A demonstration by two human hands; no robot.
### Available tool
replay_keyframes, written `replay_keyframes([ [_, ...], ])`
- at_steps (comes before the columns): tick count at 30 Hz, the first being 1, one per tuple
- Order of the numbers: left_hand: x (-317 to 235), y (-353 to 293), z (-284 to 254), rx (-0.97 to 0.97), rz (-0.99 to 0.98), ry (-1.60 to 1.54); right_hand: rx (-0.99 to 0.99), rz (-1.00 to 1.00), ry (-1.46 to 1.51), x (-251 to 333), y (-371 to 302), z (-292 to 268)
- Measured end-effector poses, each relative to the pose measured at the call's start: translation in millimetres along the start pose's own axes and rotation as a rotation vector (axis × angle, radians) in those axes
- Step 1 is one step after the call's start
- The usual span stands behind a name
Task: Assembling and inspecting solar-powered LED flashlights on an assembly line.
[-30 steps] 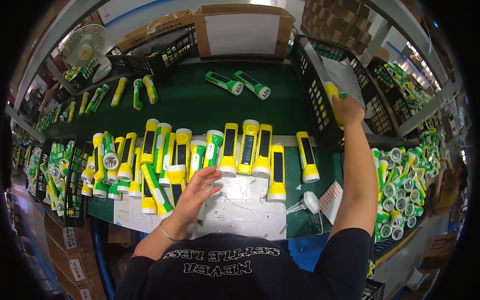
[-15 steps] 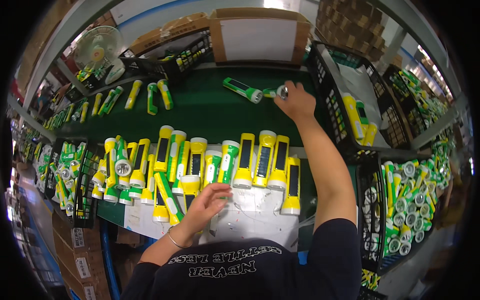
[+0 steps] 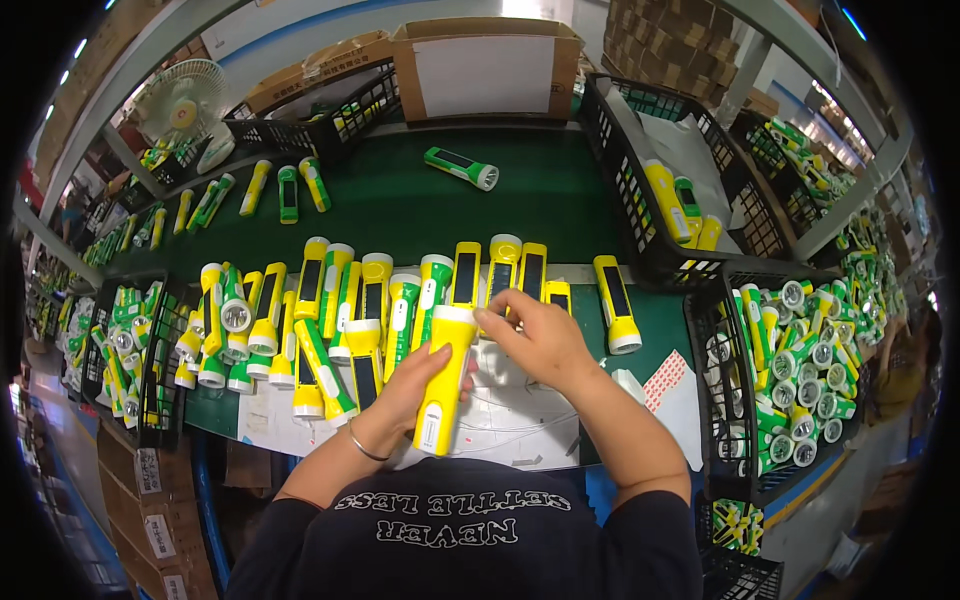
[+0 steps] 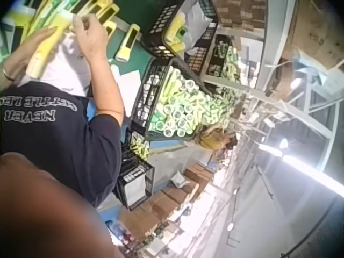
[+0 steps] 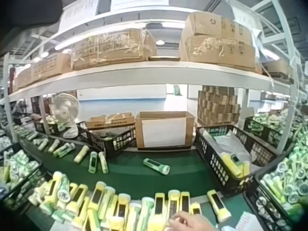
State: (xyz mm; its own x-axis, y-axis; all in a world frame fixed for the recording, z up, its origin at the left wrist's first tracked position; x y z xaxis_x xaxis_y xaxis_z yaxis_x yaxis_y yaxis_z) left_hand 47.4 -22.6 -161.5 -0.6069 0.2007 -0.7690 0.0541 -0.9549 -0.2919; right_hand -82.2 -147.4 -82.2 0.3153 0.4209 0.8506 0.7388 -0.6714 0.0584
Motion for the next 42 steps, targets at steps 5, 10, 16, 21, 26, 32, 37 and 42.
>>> replay_keyframes([
  [5,6.1,-4.6,-9.4,-0.039,-0.042,-0.157,0.087,0.076,0.089,-29.3,-31.6,20.2],
  [10,7.5,-6.3,-3.5,-0.083,0.003,-0.156,0.105,-0.111,-0.027,-22.6,-49.5,25.9],
  [16,-3.4,-4.6,2.1,-0.105,0.061,-0.08,-0.006,-0.468,-0.415,5.3,-64.1,40.9],
  [21,-0.2,-1.1,3.4,-0.181,0.237,0.206,-0.002,-0.622,-0.607,3.4,-57.7,54.1],
  [26,-2.7,-9.5,3.8,-0.234,0.244,0.239,0.071,-0.699,-0.477,-2.5,-61.6,61.2],
  [32,-10.9,-2.4,-23.6,-0.274,0.195,-0.031,0.221,-0.805,-0.28,1.3,-88.5,72.3],
  [37,-4.2,-1.1,-6.3,-0.164,0.334,0.23,0.145,0.142,0.507,-26.6,-45.5,90.1],
  [42,-16.4,-17.2,-4.9,-0.193,0.242,0.572,0.049,0.212,0.553,-48.7,-34.3,65.3],
])
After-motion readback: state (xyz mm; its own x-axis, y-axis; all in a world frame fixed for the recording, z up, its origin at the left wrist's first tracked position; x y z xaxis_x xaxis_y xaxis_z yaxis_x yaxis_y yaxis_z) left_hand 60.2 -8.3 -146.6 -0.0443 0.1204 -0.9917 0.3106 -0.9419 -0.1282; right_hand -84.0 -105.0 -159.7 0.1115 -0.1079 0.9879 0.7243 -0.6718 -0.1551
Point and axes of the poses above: each hand's wrist, its own y-axis towards the middle knuckle, its own z-axis out of the palm, x = y × z, the point moved 2 cm from there along y, towards the middle knuckle, and after that the axes turned 4 degrees about y, right-handed, at the moved point
